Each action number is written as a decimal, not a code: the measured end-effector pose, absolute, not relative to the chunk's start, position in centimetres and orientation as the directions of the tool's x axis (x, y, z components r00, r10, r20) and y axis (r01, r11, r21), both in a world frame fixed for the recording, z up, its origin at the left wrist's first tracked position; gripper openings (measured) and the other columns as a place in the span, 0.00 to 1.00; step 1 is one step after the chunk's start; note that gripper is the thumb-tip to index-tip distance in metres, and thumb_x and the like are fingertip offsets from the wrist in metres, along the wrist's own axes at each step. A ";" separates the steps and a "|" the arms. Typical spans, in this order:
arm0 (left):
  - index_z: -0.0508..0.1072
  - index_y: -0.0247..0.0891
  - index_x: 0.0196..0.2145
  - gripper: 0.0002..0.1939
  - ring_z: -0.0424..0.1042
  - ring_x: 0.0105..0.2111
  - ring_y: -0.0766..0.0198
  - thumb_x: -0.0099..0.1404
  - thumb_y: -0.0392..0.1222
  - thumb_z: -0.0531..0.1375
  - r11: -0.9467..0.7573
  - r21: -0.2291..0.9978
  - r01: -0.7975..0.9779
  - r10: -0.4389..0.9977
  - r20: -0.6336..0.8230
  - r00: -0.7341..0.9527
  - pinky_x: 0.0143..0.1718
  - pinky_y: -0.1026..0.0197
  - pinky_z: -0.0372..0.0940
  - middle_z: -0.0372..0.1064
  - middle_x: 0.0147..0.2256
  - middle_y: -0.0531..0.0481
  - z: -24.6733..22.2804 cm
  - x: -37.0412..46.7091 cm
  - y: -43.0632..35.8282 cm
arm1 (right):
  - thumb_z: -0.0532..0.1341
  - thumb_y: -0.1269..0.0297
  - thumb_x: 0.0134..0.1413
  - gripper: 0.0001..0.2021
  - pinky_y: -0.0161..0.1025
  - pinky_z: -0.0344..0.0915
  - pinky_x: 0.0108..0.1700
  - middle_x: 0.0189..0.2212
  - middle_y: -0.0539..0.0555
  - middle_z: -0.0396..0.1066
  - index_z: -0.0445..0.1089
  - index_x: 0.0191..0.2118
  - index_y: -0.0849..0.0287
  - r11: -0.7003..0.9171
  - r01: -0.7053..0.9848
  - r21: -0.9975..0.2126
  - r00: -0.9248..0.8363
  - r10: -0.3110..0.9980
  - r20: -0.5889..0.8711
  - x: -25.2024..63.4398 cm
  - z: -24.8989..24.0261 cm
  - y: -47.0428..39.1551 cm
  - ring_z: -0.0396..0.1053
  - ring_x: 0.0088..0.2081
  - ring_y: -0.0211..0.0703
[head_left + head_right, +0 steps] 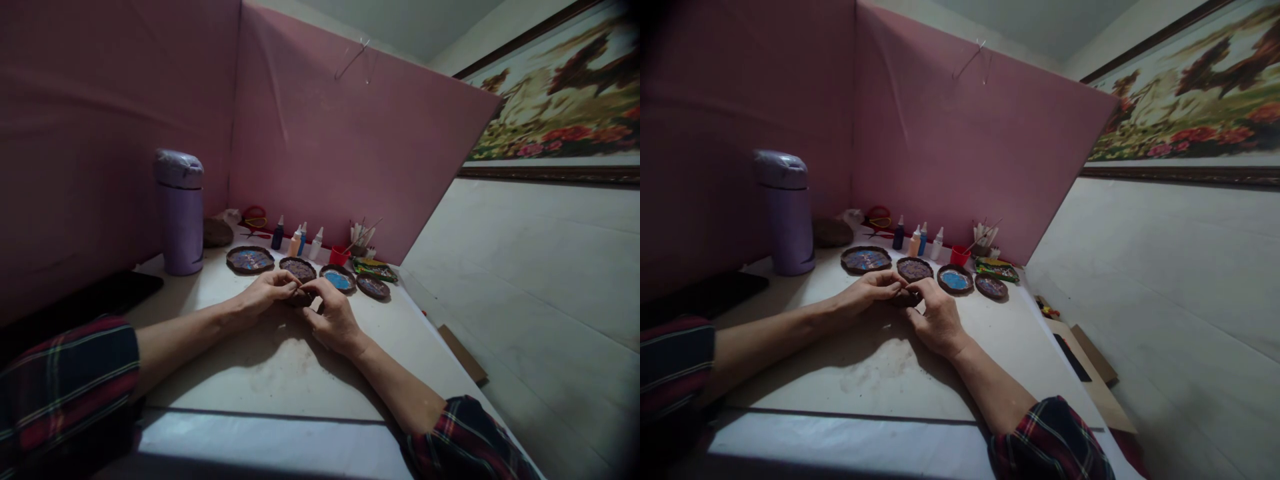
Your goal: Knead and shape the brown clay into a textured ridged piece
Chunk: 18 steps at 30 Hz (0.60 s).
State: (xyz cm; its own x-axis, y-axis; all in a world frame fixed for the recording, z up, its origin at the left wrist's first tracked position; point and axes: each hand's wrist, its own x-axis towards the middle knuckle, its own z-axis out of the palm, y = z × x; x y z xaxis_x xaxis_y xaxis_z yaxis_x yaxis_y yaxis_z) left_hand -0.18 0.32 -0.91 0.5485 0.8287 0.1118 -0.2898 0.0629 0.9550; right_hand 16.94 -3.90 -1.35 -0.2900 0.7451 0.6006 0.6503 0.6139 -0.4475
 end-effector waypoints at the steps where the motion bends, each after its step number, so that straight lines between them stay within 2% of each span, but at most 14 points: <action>1: 0.70 0.33 0.32 0.14 0.71 0.31 0.62 0.52 0.44 0.66 0.078 0.951 -0.299 0.830 0.105 0.549 0.34 0.61 0.64 0.72 0.30 0.47 -0.9 -0.2 0.2 | 0.61 0.72 0.46 0.15 0.36 0.63 0.34 0.38 0.54 0.67 0.66 0.42 0.57 0.612 0.649 -0.451 -0.289 0.747 0.599 16.9 -1.3 -3.9 0.65 0.38 0.43; 6: 0.70 0.34 0.34 0.14 0.70 0.29 0.65 0.54 0.46 0.64 0.118 0.941 -0.317 0.819 0.088 0.566 0.32 0.63 0.64 0.71 0.30 0.49 -0.7 -0.1 0.1 | 0.62 0.70 0.46 0.15 0.36 0.63 0.35 0.38 0.54 0.67 0.67 0.43 0.57 0.612 0.636 -0.469 -0.279 0.750 0.600 16.9 -1.2 -4.0 0.65 0.38 0.43; 12: 0.71 0.35 0.40 0.21 0.70 0.33 0.61 0.57 0.55 0.59 -0.067 0.979 -0.192 0.798 0.168 0.579 0.33 0.60 0.65 0.72 0.36 0.45 -0.5 -0.3 0.4 | 0.62 0.68 0.48 0.13 0.35 0.62 0.33 0.37 0.53 0.69 0.68 0.43 0.58 0.578 0.623 -0.527 -0.228 0.779 0.584 17.0 -1.1 -3.8 0.66 0.37 0.41; 15: 0.69 0.34 0.43 0.23 0.71 0.34 0.61 0.53 0.49 0.64 -0.156 0.982 -0.104 0.782 0.187 0.594 0.34 0.60 0.65 0.72 0.38 0.44 -0.5 -0.5 0.6 | 0.62 0.67 0.48 0.12 0.35 0.62 0.32 0.35 0.52 0.69 0.69 0.41 0.58 0.565 0.623 -0.540 -0.223 0.791 0.570 17.0 -1.2 -3.7 0.66 0.36 0.41; 18: 0.70 0.33 0.42 0.21 0.71 0.35 0.61 0.51 0.44 0.65 -0.245 0.965 -0.090 0.768 0.250 0.590 0.36 0.61 0.64 0.73 0.37 0.45 -0.6 -0.5 0.9 | 0.62 0.66 0.49 0.11 0.34 0.61 0.30 0.35 0.52 0.69 0.69 0.41 0.58 0.556 0.622 -0.551 -0.217 0.799 0.561 17.1 -1.2 -3.7 0.66 0.34 0.40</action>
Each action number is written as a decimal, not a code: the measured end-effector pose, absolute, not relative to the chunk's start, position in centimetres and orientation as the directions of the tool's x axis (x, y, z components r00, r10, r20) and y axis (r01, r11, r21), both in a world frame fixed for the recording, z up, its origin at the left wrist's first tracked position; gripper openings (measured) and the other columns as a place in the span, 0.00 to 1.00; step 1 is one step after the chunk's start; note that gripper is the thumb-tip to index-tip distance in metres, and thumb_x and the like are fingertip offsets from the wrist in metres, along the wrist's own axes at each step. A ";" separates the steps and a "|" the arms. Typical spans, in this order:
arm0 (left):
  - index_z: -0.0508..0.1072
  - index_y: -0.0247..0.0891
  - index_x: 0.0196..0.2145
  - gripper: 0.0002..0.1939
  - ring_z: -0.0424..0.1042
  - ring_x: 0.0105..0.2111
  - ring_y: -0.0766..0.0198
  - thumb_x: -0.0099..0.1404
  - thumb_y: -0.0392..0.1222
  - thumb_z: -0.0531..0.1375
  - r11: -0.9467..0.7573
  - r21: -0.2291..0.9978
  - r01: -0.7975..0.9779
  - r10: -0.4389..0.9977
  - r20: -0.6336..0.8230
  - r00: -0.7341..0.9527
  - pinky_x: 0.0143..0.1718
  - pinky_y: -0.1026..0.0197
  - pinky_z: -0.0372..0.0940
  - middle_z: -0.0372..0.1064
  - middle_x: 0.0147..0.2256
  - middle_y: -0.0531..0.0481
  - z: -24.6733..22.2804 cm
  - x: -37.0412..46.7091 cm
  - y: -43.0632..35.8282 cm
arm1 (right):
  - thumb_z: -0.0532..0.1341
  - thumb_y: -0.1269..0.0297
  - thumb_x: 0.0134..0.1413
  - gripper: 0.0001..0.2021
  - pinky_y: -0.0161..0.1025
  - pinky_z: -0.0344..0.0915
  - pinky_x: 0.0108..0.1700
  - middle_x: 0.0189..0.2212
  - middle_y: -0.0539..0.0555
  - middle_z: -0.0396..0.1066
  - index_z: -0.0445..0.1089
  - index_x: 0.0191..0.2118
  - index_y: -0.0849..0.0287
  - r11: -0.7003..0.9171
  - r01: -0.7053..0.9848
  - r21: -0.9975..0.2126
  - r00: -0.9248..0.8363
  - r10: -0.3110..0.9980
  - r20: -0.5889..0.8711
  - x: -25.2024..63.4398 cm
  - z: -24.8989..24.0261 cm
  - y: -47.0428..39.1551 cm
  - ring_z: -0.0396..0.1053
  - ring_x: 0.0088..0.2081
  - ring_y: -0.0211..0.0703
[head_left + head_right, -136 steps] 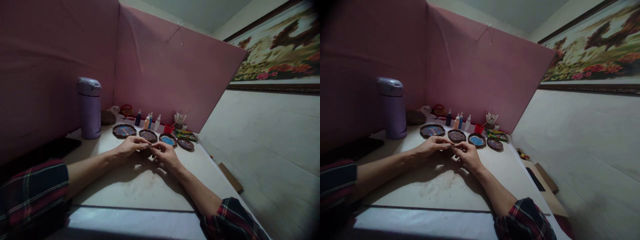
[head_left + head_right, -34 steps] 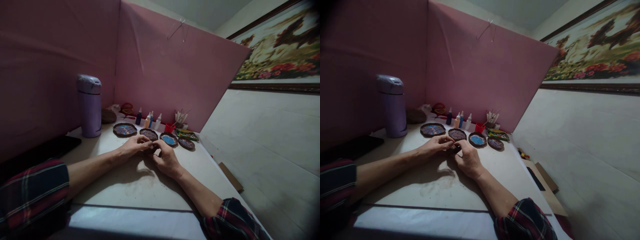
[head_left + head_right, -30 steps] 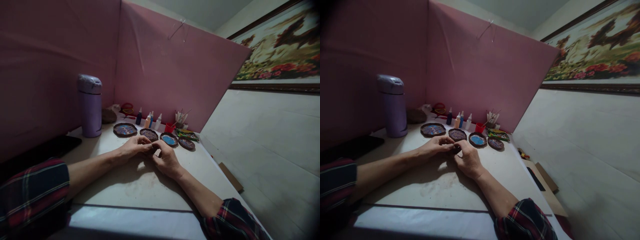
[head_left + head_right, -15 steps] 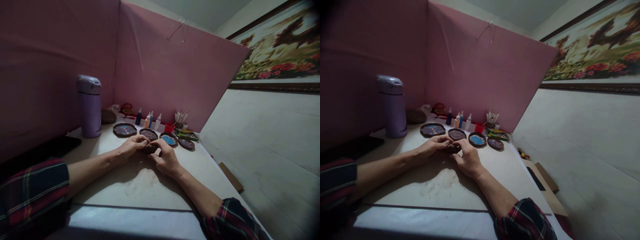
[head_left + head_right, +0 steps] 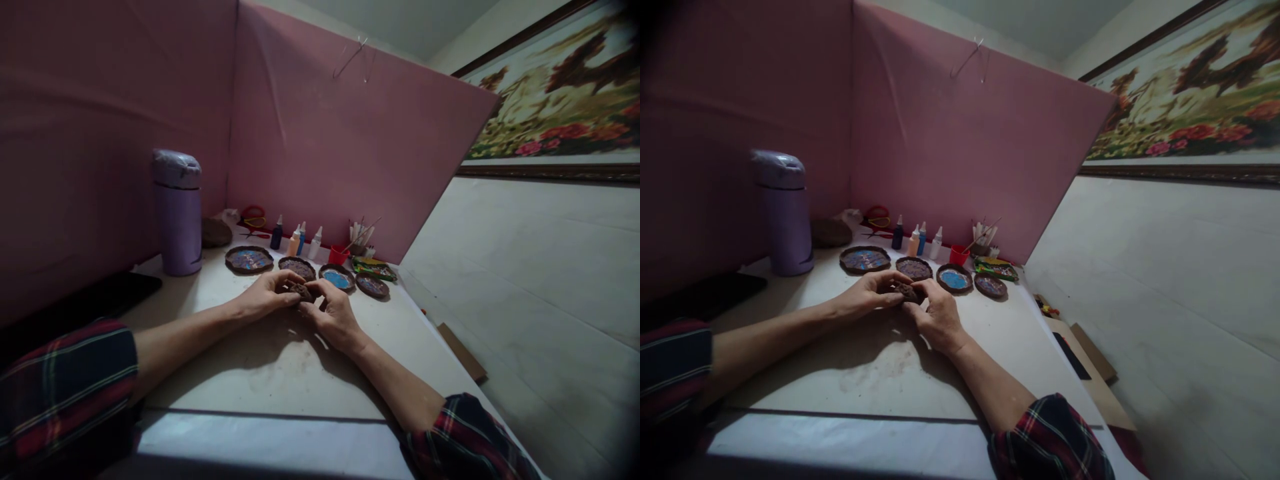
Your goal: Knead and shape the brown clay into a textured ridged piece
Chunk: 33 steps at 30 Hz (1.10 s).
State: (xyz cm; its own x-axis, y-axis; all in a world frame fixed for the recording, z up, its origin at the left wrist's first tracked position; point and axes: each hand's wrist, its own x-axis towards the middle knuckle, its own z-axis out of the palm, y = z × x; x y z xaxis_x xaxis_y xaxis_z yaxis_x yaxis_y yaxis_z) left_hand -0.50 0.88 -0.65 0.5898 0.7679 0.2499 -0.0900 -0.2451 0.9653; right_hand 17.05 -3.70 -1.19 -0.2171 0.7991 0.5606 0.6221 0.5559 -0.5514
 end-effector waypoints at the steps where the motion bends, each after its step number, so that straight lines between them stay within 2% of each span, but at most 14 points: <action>1: 0.70 0.33 0.41 0.20 0.71 0.35 0.61 0.52 0.44 0.65 -0.279 0.957 -0.079 0.765 0.272 0.584 0.37 0.61 0.64 0.73 0.36 0.45 -0.7 -0.5 0.9 | 0.62 0.66 0.49 0.11 0.34 0.61 0.30 0.35 0.53 0.69 0.69 0.42 0.58 0.553 0.623 -0.554 -0.215 0.801 0.558 17.1 -1.2 -3.7 0.66 0.34 0.40; 6: 0.72 0.34 0.37 0.13 0.70 0.34 0.61 0.57 0.44 0.59 -0.460 0.886 0.061 0.757 0.355 0.549 0.36 0.62 0.64 0.72 0.33 0.47 -0.4 -0.3 0.7 | 0.61 0.62 0.51 0.12 0.35 0.62 0.32 0.36 0.54 0.71 0.69 0.42 0.58 0.537 0.619 -0.573 -0.212 0.817 0.536 17.0 -1.3 -3.6 0.67 0.36 0.41; 13: 0.72 0.34 0.35 0.09 0.69 0.33 0.61 0.58 0.42 0.58 -0.589 0.791 0.165 0.730 0.432 0.530 0.35 0.63 0.62 0.72 0.32 0.48 -0.4 -0.3 0.4 | 0.63 0.62 0.49 0.12 0.34 0.61 0.31 0.34 0.52 0.73 0.70 0.40 0.59 0.516 0.577 -0.633 -0.218 0.844 0.490 16.7 -1.2 -3.6 0.68 0.33 0.39; 18: 0.71 0.36 0.31 0.05 0.68 0.31 0.63 0.57 0.39 0.58 -0.594 0.784 0.182 0.743 0.447 0.498 0.32 0.64 0.61 0.71 0.29 0.50 -0.2 -0.1 -0.2 | 0.61 0.63 0.51 0.08 0.34 0.62 0.32 0.32 0.51 0.72 0.69 0.38 0.59 0.536 0.568 -0.624 -0.219 0.830 0.513 16.4 -1.0 -4.0 0.67 0.32 0.39; 26: 0.67 0.35 0.29 0.06 0.64 0.25 0.66 0.59 0.41 0.56 -0.572 0.798 0.192 0.769 0.439 0.464 0.26 0.64 0.60 0.64 0.23 0.52 -0.3 0.1 -0.6 | 0.58 0.65 0.55 0.06 0.38 0.67 0.35 0.30 0.51 0.73 0.69 0.38 0.58 0.534 0.458 -0.711 -0.199 0.841 0.503 15.8 -1.1 -4.5 0.70 0.31 0.40; 33: 0.66 0.35 0.28 0.06 0.62 0.24 0.68 0.58 0.40 0.57 -0.574 0.803 0.157 0.766 0.459 0.450 0.25 0.66 0.59 0.62 0.23 0.54 -0.4 0.1 -0.5 | 0.58 0.67 0.53 0.06 0.38 0.68 0.36 0.31 0.52 0.73 0.71 0.37 0.57 0.542 0.473 -0.694 -0.152 0.827 0.542 15.9 -1.3 -4.6 0.71 0.32 0.42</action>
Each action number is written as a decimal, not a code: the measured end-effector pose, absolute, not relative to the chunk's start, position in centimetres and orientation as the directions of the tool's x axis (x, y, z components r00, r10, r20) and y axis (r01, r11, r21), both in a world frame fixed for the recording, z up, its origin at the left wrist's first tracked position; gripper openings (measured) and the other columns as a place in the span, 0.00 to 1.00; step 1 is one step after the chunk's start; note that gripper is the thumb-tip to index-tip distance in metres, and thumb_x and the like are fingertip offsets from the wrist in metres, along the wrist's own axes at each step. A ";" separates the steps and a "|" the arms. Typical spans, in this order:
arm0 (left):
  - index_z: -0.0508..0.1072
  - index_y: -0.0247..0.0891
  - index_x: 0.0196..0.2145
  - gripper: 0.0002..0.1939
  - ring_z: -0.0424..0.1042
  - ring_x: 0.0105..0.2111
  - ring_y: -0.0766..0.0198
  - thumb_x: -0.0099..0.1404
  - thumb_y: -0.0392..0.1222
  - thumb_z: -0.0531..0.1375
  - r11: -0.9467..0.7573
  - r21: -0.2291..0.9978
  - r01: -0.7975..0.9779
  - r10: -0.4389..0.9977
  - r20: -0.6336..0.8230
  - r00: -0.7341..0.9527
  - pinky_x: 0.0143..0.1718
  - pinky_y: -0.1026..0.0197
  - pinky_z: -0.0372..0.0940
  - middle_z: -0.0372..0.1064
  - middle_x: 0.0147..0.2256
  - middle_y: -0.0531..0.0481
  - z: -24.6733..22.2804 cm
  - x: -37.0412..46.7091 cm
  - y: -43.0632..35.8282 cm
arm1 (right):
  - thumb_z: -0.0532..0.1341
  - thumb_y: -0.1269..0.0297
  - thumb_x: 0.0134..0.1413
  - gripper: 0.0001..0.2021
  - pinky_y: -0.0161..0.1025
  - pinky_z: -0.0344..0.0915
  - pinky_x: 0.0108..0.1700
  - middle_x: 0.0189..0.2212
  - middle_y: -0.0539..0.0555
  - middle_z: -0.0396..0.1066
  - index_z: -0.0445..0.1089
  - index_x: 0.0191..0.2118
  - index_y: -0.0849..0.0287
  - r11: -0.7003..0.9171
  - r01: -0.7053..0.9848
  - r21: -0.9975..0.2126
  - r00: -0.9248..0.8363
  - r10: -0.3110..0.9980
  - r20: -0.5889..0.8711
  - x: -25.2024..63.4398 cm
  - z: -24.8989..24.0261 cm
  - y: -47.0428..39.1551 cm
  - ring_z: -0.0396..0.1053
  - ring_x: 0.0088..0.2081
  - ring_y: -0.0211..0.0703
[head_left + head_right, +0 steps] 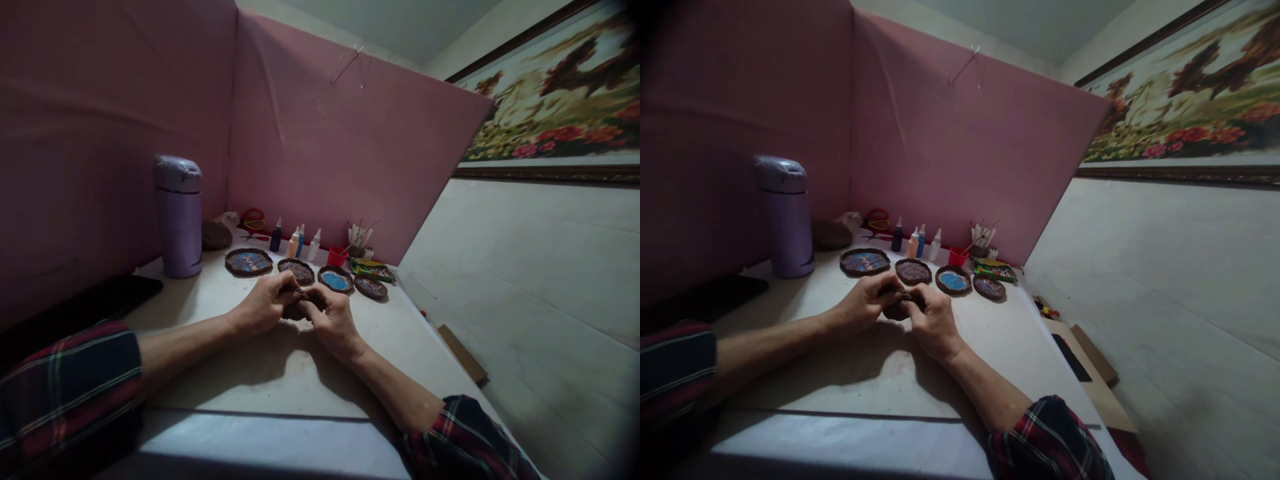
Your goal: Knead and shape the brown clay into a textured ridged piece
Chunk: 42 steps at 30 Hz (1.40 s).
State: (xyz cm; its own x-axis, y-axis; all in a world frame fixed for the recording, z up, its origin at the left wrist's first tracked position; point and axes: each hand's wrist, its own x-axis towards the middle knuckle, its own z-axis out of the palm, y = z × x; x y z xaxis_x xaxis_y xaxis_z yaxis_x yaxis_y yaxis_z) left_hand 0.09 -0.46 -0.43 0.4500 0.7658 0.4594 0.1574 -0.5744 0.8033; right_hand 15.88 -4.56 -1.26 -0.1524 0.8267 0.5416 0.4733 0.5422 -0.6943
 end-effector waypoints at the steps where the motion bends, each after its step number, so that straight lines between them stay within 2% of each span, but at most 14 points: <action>1: 0.67 0.34 0.28 0.06 0.62 0.24 0.68 0.58 0.40 0.57 -0.569 0.808 0.152 0.769 0.459 0.444 0.25 0.66 0.59 0.62 0.23 0.54 -0.4 0.1 -0.4 | 0.58 0.67 0.54 0.06 0.38 0.68 0.36 0.31 0.52 0.73 0.70 0.38 0.57 0.539 0.475 -0.696 -0.153 0.829 0.537 15.9 -1.3 -4.5 0.71 0.32 0.41; 7: 0.69 0.33 0.34 0.13 0.66 0.24 0.66 0.59 0.47 0.57 -0.390 0.921 -0.010 0.793 0.342 0.504 0.26 0.64 0.63 0.66 0.24 0.52 -0.5 0.0 0.2 | 0.58 0.65 0.54 0.06 0.36 0.67 0.35 0.30 0.52 0.73 0.70 0.36 0.58 0.506 0.484 -0.714 -0.099 0.843 0.529 16.0 -1.4 -3.9 0.70 0.32 0.40; 10: 0.68 0.33 0.42 0.18 0.69 0.27 0.65 0.60 0.49 0.57 -0.319 0.945 -0.079 0.787 0.310 0.533 0.29 0.62 0.65 0.69 0.28 0.50 -0.5 0.1 0.5 | 0.58 0.62 0.54 0.07 0.34 0.66 0.29 0.27 0.51 0.72 0.69 0.35 0.59 0.451 0.436 -0.778 -0.020 0.870 0.493 16.2 -1.5 -3.6 0.68 0.27 0.38; 12: 0.66 0.35 0.46 0.21 0.71 0.31 0.64 0.57 0.47 0.61 -0.279 0.953 -0.118 0.788 0.298 0.538 0.32 0.61 0.66 0.71 0.33 0.49 -0.7 0.1 0.6 | 0.58 0.59 0.53 0.09 0.33 0.64 0.24 0.25 0.51 0.70 0.68 0.34 0.59 0.417 0.369 -0.830 0.036 0.887 0.461 16.4 -1.5 -3.4 0.67 0.24 0.37; 13: 0.65 0.35 0.46 0.24 0.72 0.33 0.62 0.54 0.44 0.64 -0.252 0.958 -0.138 0.790 0.286 0.543 0.34 0.61 0.66 0.71 0.34 0.48 -0.8 0.2 0.6 | 0.59 0.58 0.53 0.10 0.33 0.64 0.23 0.24 0.50 0.69 0.68 0.34 0.60 0.405 0.328 -0.853 0.051 0.894 0.444 16.4 -1.5 -3.3 0.66 0.23 0.37; 15: 0.66 0.33 0.40 0.21 0.72 0.36 0.62 0.50 0.40 0.67 -0.218 0.953 -0.209 0.792 0.298 0.533 0.38 0.59 0.66 0.71 0.36 0.47 -1.0 0.2 0.7 | 0.59 0.56 0.52 0.11 0.33 0.64 0.22 0.22 0.49 0.68 0.66 0.33 0.60 0.393 0.266 -0.880 0.050 0.906 0.419 16.5 -1.5 -3.2 0.65 0.22 0.36; 18: 0.67 0.32 0.37 0.18 0.72 0.36 0.63 0.48 0.36 0.67 -0.180 0.961 -0.210 0.810 0.266 0.523 0.39 0.59 0.66 0.70 0.35 0.48 -1.1 0.2 0.7 | 0.60 0.55 0.52 0.12 0.33 0.64 0.24 0.24 0.50 0.69 0.67 0.34 0.59 0.407 0.321 -0.855 0.033 0.898 0.439 16.6 -1.6 -3.1 0.67 0.24 0.37; 22: 0.68 0.32 0.40 0.18 0.71 0.37 0.63 0.50 0.34 0.64 -0.237 0.953 -0.189 0.785 0.302 0.540 0.39 0.61 0.65 0.71 0.37 0.47 -0.8 -0.1 0.7 | 0.63 0.55 0.48 0.13 0.35 0.65 0.30 0.30 0.53 0.73 0.69 0.36 0.59 0.422 0.454 -0.785 0.048 0.868 0.495 16.7 -1.5 -3.0 0.69 0.31 0.41; 27: 0.67 0.33 0.47 0.22 0.70 0.35 0.63 0.53 0.37 0.61 -0.404 0.914 -0.047 0.751 0.361 0.554 0.34 0.62 0.64 0.71 0.36 0.47 -0.7 -0.1 0.6 | 0.65 0.60 0.46 0.12 0.36 0.65 0.36 0.33 0.52 0.74 0.70 0.38 0.59 0.454 0.429 -0.781 -0.030 0.871 0.490 16.3 -1.0 -3.3 0.70 0.34 0.41; 30: 0.67 0.33 0.41 0.17 0.69 0.34 0.64 0.53 0.39 0.62 -0.457 0.889 -0.029 0.741 0.399 0.541 0.35 0.62 0.64 0.69 0.34 0.49 -0.8 0.0 0.6 | 0.66 0.62 0.44 0.12 0.37 0.66 0.38 0.33 0.52 0.74 0.70 0.36 0.59 0.458 0.392 -0.798 -0.048 0.876 0.479 16.2 -1.0 -3.3 0.70 0.35 0.41; 33: 0.65 0.33 0.36 0.14 0.69 0.34 0.64 0.53 0.41 0.62 -0.440 0.896 -0.057 0.736 0.396 0.549 0.36 0.61 0.64 0.68 0.34 0.48 -0.7 0.0 0.5 | 0.65 0.62 0.45 0.10 0.37 0.67 0.39 0.32 0.52 0.74 0.71 0.36 0.59 0.436 0.343 -0.832 -0.058 0.894 0.445 16.3 -1.3 -3.2 0.71 0.35 0.41; 39: 0.65 0.33 0.36 0.13 0.69 0.34 0.64 0.51 0.38 0.62 -0.396 0.912 -0.105 0.715 0.379 0.587 0.37 0.60 0.63 0.68 0.32 0.50 -0.2 -0.2 0.2 | 0.64 0.58 0.47 0.11 0.38 0.69 0.35 0.29 0.54 0.75 0.73 0.34 0.61 0.399 0.325 -0.857 -0.011 0.908 0.419 16.5 -1.4 -3.2 0.72 0.31 0.42; 42: 0.65 0.33 0.36 0.13 0.69 0.34 0.64 0.51 0.37 0.62 -0.385 0.917 -0.105 0.717 0.369 0.591 0.38 0.60 0.63 0.68 0.32 0.50 -0.2 -0.2 0.1 | 0.63 0.60 0.48 0.10 0.38 0.69 0.36 0.29 0.54 0.75 0.73 0.34 0.61 0.417 0.385 -0.824 -0.008 0.894 0.448 16.4 -1.0 -3.6 0.72 0.31 0.42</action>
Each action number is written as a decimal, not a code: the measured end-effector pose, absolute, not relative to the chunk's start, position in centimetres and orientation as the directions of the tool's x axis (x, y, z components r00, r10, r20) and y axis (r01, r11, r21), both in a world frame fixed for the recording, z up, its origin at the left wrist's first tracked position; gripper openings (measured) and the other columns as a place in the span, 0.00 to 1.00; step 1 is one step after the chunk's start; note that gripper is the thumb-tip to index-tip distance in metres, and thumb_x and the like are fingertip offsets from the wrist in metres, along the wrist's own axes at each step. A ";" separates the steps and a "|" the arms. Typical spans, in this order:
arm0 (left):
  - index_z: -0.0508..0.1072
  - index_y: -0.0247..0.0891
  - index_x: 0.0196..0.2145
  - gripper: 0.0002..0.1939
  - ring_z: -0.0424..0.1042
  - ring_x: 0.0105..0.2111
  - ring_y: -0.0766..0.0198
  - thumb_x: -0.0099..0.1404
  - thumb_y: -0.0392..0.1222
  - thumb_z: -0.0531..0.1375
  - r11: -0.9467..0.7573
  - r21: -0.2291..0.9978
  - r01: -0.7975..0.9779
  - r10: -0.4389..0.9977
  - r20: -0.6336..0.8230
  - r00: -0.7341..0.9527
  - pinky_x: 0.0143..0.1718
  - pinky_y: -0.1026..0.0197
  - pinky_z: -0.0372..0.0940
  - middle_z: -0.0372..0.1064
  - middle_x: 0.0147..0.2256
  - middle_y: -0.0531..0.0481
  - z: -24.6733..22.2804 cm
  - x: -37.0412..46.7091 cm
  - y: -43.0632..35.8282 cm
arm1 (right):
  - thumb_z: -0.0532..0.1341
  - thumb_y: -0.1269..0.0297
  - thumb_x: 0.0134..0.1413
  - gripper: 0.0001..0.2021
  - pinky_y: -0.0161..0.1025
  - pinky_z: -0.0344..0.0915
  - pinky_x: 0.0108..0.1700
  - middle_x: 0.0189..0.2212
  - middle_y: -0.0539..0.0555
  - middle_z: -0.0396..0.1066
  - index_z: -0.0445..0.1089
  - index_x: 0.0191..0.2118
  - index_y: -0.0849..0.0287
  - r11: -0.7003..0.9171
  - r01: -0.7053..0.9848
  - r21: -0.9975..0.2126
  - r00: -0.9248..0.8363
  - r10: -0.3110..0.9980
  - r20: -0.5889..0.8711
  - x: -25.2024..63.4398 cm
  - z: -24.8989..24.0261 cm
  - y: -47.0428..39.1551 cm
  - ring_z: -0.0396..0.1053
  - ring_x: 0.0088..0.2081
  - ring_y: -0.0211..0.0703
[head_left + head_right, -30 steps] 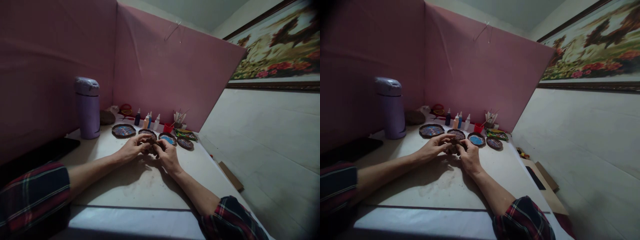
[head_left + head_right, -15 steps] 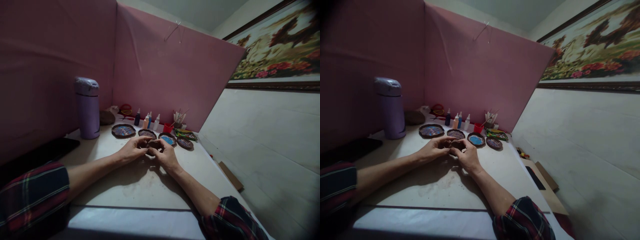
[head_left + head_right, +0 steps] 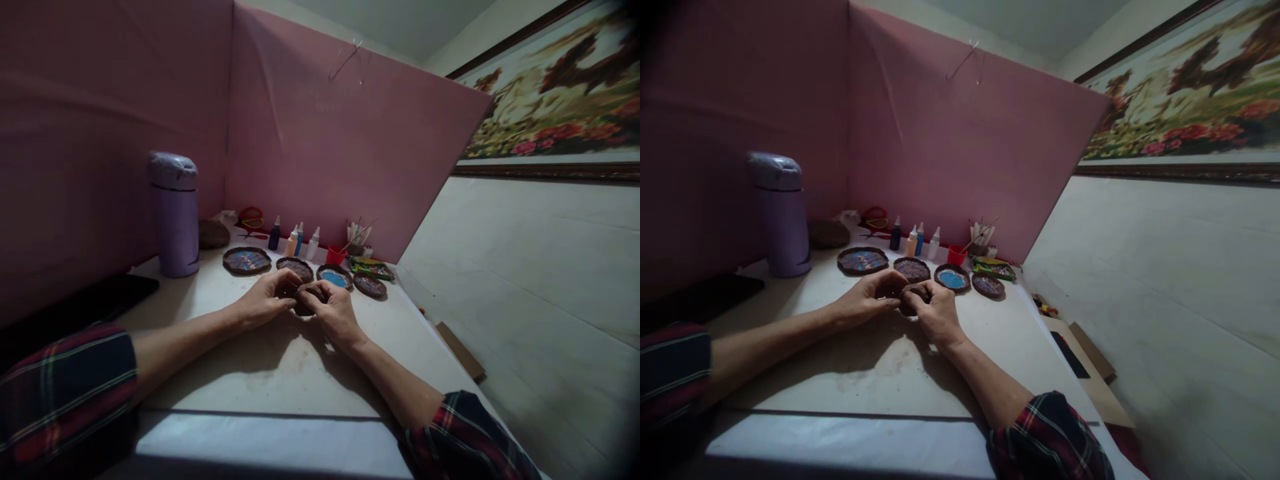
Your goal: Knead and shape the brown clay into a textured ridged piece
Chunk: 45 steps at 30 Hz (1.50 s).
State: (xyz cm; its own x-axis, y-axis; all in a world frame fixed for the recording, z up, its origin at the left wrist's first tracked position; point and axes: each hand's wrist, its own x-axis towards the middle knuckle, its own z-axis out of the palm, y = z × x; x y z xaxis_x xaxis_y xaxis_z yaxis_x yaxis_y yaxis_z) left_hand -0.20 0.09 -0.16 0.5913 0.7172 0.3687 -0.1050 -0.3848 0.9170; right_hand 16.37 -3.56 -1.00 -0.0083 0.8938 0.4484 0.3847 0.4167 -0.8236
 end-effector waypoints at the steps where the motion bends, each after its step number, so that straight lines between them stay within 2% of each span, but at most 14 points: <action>1: 0.65 0.33 0.36 0.14 0.69 0.34 0.64 0.51 0.37 0.61 -0.381 0.919 -0.106 0.716 0.366 0.595 0.38 0.60 0.63 0.68 0.32 0.50 -0.1 -0.2 0.1 | 0.63 0.61 0.48 0.09 0.38 0.68 0.36 0.29 0.54 0.75 0.74 0.33 0.61 0.422 0.406 -0.810 -0.007 0.888 0.459 16.3 -0.9 -3.7 0.72 0.31 0.42; 4: 0.66 0.33 0.37 0.14 0.69 0.34 0.64 0.52 0.38 0.61 -0.401 0.911 -0.092 0.715 0.374 0.591 0.37 0.60 0.63 0.68 0.33 0.49 -0.1 -0.2 0.1 | 0.62 0.62 0.48 0.08 0.38 0.69 0.35 0.29 0.54 0.75 0.74 0.33 0.60 0.422 0.401 -0.813 0.012 0.885 0.465 16.1 -0.8 -3.9 0.72 0.31 0.43; 9: 0.67 0.33 0.37 0.13 0.69 0.34 0.64 0.53 0.39 0.60 -0.440 0.898 -0.012 0.746 0.372 0.553 0.36 0.61 0.63 0.69 0.34 0.49 -0.4 -0.2 0.4 | 0.63 0.60 0.48 0.10 0.39 0.70 0.35 0.29 0.54 0.75 0.72 0.34 0.61 0.413 0.258 -0.874 0.051 0.897 0.439 16.1 -1.0 -3.4 0.73 0.31 0.44; 13: 0.68 0.32 0.37 0.13 0.69 0.35 0.63 0.54 0.39 0.60 -0.442 0.897 -0.003 0.752 0.372 0.544 0.37 0.60 0.64 0.69 0.34 0.48 -0.6 -0.3 0.5 | 0.63 0.59 0.47 0.11 0.40 0.70 0.38 0.31 0.55 0.75 0.71 0.35 0.61 0.408 0.217 -0.887 0.009 0.907 0.420 16.4 -1.2 -2.9 0.72 0.34 0.44; 18: 0.70 0.33 0.39 0.13 0.69 0.35 0.63 0.56 0.40 0.59 -0.482 0.875 0.052 0.756 0.385 0.529 0.36 0.61 0.64 0.71 0.36 0.47 0.0 -0.4 0.2 | 0.64 0.59 0.45 0.19 0.41 0.68 0.42 0.39 0.56 0.74 0.67 0.45 0.59 0.417 0.276 -0.866 -0.006 0.902 0.433 16.7 -1.5 -2.6 0.71 0.40 0.44; 24: 0.67 0.33 0.40 0.16 0.71 0.31 0.63 0.56 0.43 0.60 -0.436 0.900 0.029 0.764 0.353 0.540 0.32 0.61 0.65 0.71 0.32 0.48 -0.2 -0.2 0.2 | 0.63 0.59 0.47 0.13 0.39 0.67 0.38 0.33 0.54 0.75 0.73 0.38 0.59 0.439 0.408 -0.800 -0.059 0.887 0.457 16.8 -1.9 -2.5 0.71 0.35 0.44; 35: 0.65 0.33 0.42 0.17 0.71 0.35 0.60 0.55 0.41 0.61 -0.425 0.904 -0.034 0.725 0.363 0.586 0.35 0.59 0.65 0.71 0.35 0.45 -0.5 -0.4 0.6 | 0.63 0.61 0.46 0.09 0.39 0.66 0.38 0.30 0.53 0.75 0.73 0.34 0.60 0.436 0.366 -0.822 0.021 0.879 0.476 16.7 -1.4 -2.9 0.71 0.33 0.43; 40: 0.70 0.33 0.36 0.14 0.70 0.33 0.61 0.51 0.41 0.63 -0.453 0.887 0.091 0.737 0.315 0.598 0.35 0.60 0.64 0.71 0.33 0.48 -0.5 -0.3 0.6 | 0.63 0.61 0.47 0.08 0.38 0.66 0.37 0.29 0.54 0.75 0.74 0.31 0.59 0.439 0.393 -0.808 0.013 0.876 0.482 16.4 -1.0 -3.5 0.71 0.32 0.43; 45: 0.71 0.32 0.32 0.11 0.69 0.31 0.62 0.53 0.43 0.61 -0.453 0.881 0.135 0.743 0.290 0.603 0.34 0.61 0.63 0.71 0.30 0.49 -0.6 -0.3 0.7 | 0.63 0.62 0.48 0.07 0.38 0.66 0.37 0.29 0.53 0.75 0.74 0.32 0.59 0.437 0.405 -0.803 0.032 0.871 0.490 16.1 -1.2 -3.6 0.71 0.32 0.43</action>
State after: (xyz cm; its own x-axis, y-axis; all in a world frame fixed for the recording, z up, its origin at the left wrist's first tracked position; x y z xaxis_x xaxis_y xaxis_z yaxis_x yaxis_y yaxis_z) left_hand -0.30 0.70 -0.56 0.6033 0.7429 0.2900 0.1349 -0.4534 0.8810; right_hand 16.13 -3.64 -1.16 0.0322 0.8710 0.4903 0.4055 0.4370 -0.8029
